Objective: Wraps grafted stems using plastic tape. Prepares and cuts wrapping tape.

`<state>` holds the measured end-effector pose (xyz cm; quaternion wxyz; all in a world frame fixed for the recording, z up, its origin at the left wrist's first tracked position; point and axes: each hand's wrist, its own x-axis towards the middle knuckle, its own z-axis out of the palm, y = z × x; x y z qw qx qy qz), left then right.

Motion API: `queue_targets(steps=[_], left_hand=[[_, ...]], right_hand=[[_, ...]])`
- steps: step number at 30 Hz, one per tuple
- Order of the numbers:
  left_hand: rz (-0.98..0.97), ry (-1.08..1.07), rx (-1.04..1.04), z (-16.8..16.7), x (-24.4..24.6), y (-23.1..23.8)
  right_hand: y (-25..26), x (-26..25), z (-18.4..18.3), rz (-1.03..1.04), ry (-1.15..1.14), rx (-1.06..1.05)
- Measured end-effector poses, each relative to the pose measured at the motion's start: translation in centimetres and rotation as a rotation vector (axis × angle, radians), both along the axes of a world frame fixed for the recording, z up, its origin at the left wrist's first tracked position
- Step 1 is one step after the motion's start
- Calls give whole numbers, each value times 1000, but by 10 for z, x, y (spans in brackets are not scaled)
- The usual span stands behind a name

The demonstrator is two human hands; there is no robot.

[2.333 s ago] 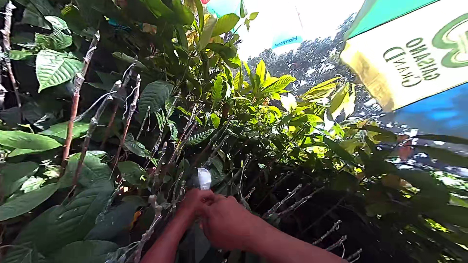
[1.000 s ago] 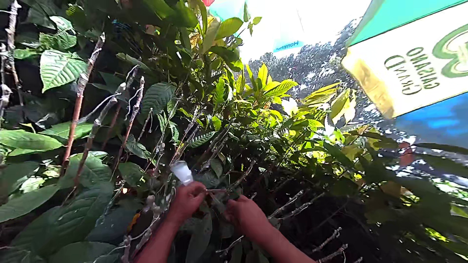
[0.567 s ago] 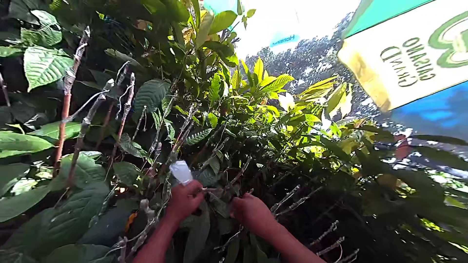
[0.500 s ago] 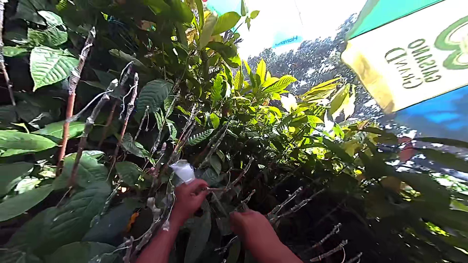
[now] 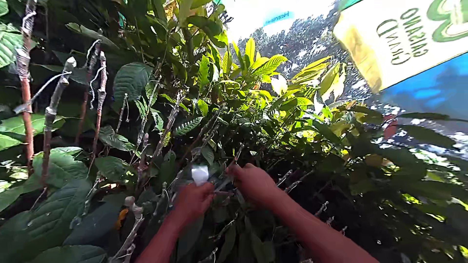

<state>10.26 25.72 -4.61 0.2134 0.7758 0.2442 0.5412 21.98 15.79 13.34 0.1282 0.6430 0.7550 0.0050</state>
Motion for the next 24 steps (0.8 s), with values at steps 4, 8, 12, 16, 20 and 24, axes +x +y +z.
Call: queue_targets(steps=[4, 8, 12, 16, 20, 24], left_hand=[[13, 7, -52, 10, 0, 3], [-53, 106, 3, 10, 1, -5], [70, -57, 33, 14, -7, 1], [14, -35, -66, 21, -3, -9], [25, -10, 50, 18, 3, -16], [6, -55, 100, 25, 3, -15]], right_hand=[[-16, -29, -29, 227, 31, 250], [25, 11, 13, -70, -38, -25], [-33, 8, -38, 49, 133, 279], [-69, -24, -35, 226, 492, 185], [-34, 21, 17, -21, 204, 228], [-40, -4, -9, 152, 229, 396]])
